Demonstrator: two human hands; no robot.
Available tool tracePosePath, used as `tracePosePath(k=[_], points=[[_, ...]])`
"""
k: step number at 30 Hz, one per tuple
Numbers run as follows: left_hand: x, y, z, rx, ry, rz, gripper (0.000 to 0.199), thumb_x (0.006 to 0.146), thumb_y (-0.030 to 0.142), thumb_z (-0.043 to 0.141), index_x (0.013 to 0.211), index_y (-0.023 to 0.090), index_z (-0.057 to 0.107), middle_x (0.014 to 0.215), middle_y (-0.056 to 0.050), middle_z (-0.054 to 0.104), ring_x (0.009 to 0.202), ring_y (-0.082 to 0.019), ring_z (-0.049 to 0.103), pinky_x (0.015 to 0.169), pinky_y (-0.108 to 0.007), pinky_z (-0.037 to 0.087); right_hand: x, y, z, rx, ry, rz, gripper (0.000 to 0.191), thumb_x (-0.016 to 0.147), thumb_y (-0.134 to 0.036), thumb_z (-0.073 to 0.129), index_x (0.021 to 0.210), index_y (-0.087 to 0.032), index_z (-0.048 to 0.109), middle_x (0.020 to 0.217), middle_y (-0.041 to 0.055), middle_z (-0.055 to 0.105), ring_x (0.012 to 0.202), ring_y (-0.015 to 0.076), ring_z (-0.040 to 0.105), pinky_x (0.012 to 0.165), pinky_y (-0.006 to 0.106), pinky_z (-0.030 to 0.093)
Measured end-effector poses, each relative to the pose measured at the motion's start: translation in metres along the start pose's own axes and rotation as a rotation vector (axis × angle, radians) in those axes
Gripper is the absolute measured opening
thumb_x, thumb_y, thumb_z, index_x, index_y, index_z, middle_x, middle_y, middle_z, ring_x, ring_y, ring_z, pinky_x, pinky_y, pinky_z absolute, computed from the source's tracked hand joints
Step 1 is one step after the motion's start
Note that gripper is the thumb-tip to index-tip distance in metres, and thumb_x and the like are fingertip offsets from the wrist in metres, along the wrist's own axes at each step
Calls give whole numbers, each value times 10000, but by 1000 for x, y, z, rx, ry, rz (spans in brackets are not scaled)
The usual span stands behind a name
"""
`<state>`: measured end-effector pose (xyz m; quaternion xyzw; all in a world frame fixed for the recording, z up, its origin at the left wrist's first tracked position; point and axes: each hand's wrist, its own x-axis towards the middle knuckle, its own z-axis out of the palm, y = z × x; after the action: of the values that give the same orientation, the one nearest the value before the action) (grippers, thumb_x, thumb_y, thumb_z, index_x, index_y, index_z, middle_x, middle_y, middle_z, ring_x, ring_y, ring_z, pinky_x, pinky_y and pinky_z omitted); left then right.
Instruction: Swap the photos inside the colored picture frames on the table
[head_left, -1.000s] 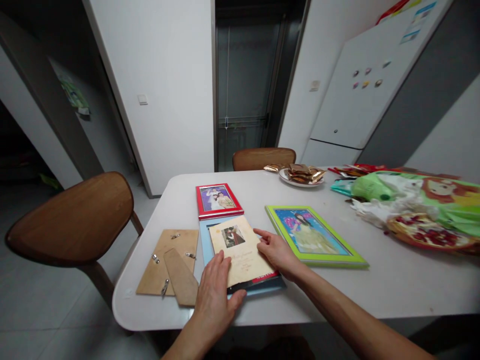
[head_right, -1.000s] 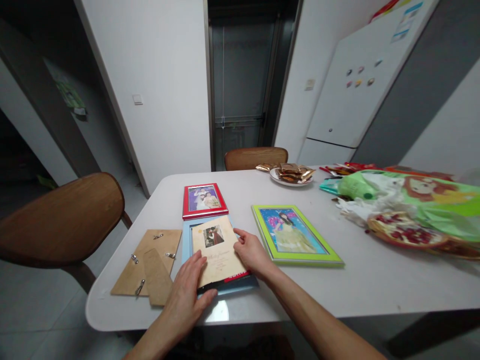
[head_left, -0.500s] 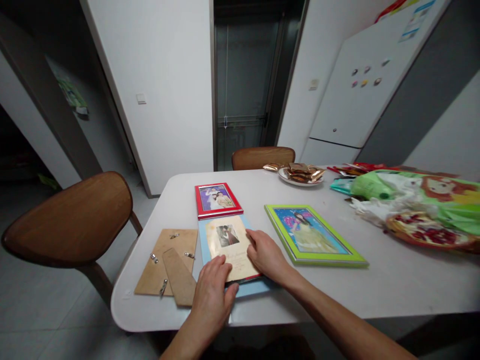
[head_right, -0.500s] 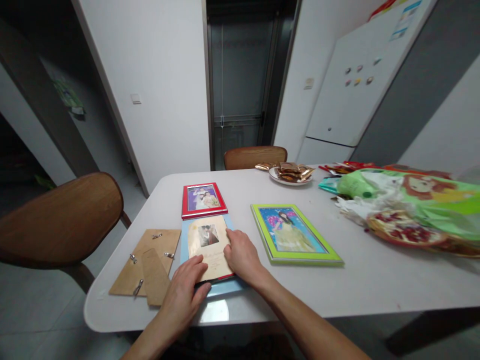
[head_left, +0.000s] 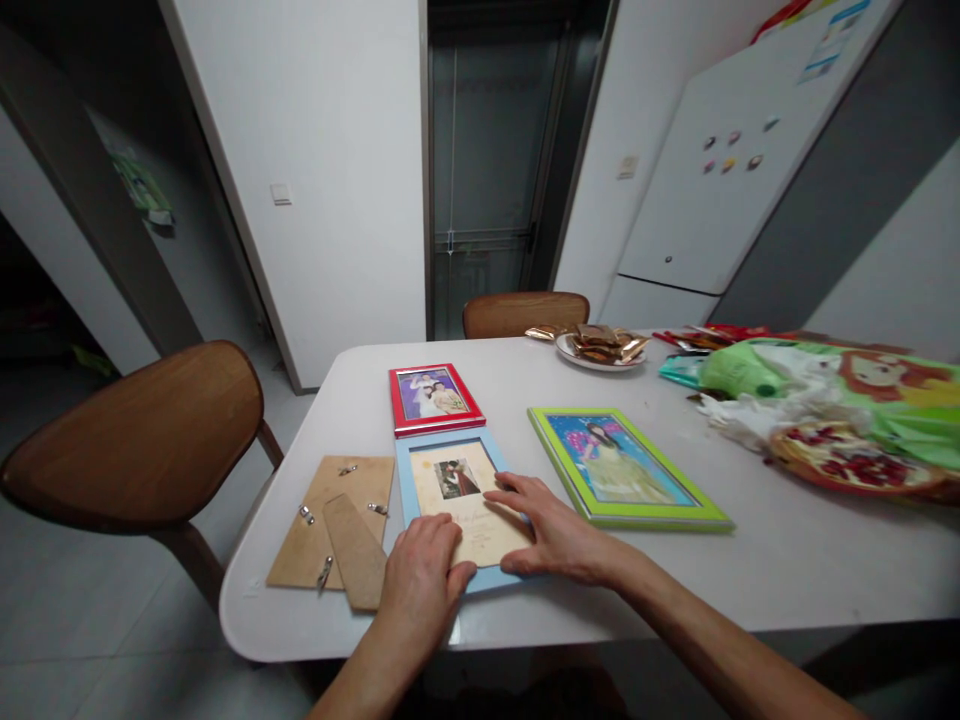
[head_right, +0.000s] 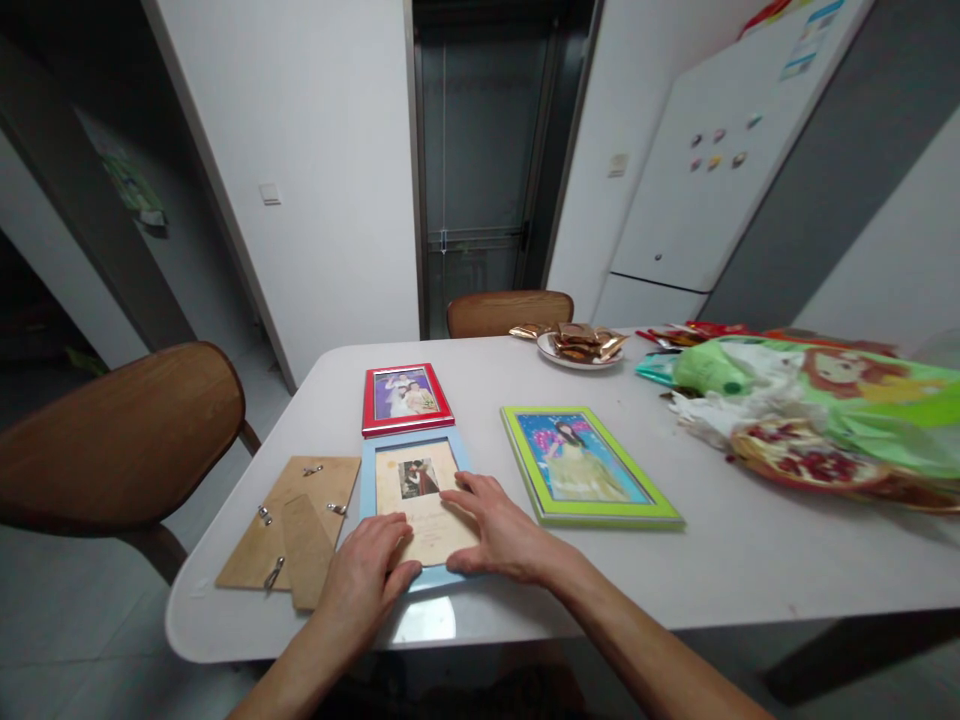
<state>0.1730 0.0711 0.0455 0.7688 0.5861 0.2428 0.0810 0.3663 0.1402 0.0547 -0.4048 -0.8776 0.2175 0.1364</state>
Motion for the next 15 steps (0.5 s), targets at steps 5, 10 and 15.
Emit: tracePosePath(k=[5,10,15], points=[[0,0,1,39,10,12,205,721,204,556,923,174,535,1042,-77,577,949,-232,505,782,-416,444,-7,-3,2,-42,37,-85,497,689,-438,562,1111,-180,513,1248,148,388,1149,258,331,924,398,310],[-3,-4,4,84,55,113,211,749,208,528,958,178,525,1073,-87,560,971,-221,512,786,-380,469,-14,0,15,-192,165,-175,333,767,-395,482,1011,-185,568,1130,134,501,998,221,457,829,357,392],[-7,-11,11,88,194,178,230,781,229,491,999,156,495,1072,-108,549,971,-212,516,780,-353,484,-20,-5,17,-249,327,-122,289,791,-394,438,946,-208,595,1005,111,535,834,183,524,720,315,434]])
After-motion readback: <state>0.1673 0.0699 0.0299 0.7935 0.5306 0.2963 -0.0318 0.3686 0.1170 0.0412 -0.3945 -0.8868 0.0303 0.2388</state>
